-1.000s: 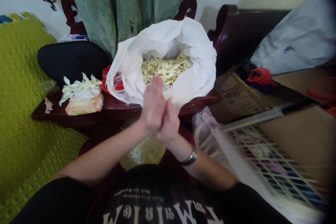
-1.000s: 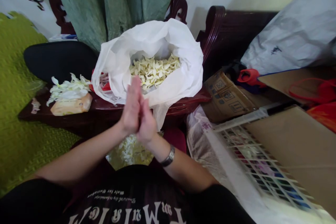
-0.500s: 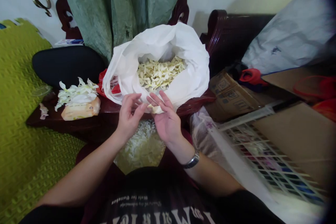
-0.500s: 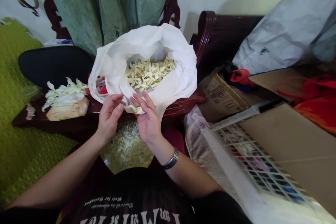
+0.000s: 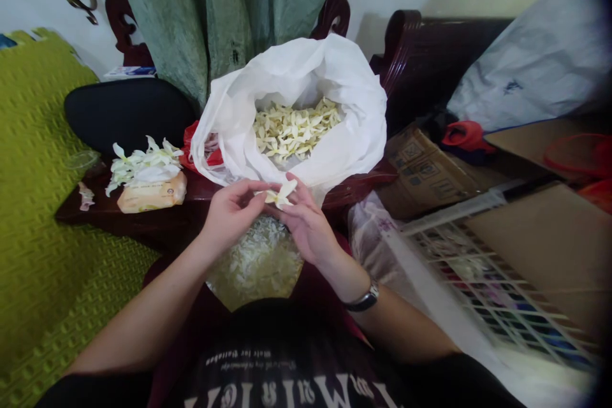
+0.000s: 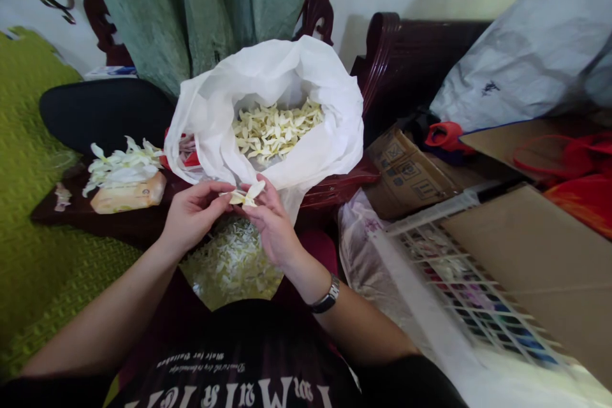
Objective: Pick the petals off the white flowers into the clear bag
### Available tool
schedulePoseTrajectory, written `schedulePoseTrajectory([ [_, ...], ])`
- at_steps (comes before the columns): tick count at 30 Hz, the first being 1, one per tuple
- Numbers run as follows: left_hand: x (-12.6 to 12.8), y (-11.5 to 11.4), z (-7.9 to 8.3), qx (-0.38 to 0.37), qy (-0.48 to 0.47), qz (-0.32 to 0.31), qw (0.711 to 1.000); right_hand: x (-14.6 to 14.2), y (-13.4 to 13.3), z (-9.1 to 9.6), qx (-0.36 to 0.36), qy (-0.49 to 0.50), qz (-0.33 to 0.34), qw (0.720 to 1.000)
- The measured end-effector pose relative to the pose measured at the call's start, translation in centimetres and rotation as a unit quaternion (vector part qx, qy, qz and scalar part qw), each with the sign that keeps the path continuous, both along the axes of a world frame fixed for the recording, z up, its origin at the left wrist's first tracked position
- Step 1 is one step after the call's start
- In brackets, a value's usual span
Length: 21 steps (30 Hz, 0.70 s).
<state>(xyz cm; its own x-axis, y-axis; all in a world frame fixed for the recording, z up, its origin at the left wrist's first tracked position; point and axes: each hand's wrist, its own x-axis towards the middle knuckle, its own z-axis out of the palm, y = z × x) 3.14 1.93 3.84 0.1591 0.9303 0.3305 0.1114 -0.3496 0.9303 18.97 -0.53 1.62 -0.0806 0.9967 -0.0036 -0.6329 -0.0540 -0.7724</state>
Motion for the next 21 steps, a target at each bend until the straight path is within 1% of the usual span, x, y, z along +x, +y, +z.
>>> schedulePoseTrajectory([
  [3, -1.0, 0.3, 0.5, 0.058, 0.088, 0.000, 0.994, 1.0, -0.1, 0.2, -0.016, -0.022, 0.073, 0.997],
  [6, -1.4, 0.4, 1.0, 0.114, 0.148, -0.016, 0.982, 1.7, -0.1, 0.3, -0.027, -0.054, 0.104, 0.993],
  [10, -1.4, 0.1, 0.8, 0.170, 0.173, -0.042, 0.969, 1.8, -0.2, 0.2, -0.042, -0.042, 0.105, 0.993],
  [13, -1.5, -0.1, 0.3, 0.226, 0.191, -0.041, 0.955, 1.7, -0.3, 0.3, -0.043, -0.016, 0.120, 0.992],
  [16, -1.6, -0.4, 0.1, 0.273, 0.216, -0.036, 0.937, 1.5, -0.4, 0.3, -0.045, -0.019, 0.124, 0.991],
  [18, -1.6, -0.5, 0.2, 0.288, 0.227, -0.035, 0.930, 1.6, -0.3, 0.2, -0.052, -0.031, 0.109, 0.992],
  [21, -1.6, -0.7, 0.5, 0.269, 0.221, -0.027, 0.937, 2.0, 0.0, -0.1, -0.056, -0.053, 0.096, 0.992],
])
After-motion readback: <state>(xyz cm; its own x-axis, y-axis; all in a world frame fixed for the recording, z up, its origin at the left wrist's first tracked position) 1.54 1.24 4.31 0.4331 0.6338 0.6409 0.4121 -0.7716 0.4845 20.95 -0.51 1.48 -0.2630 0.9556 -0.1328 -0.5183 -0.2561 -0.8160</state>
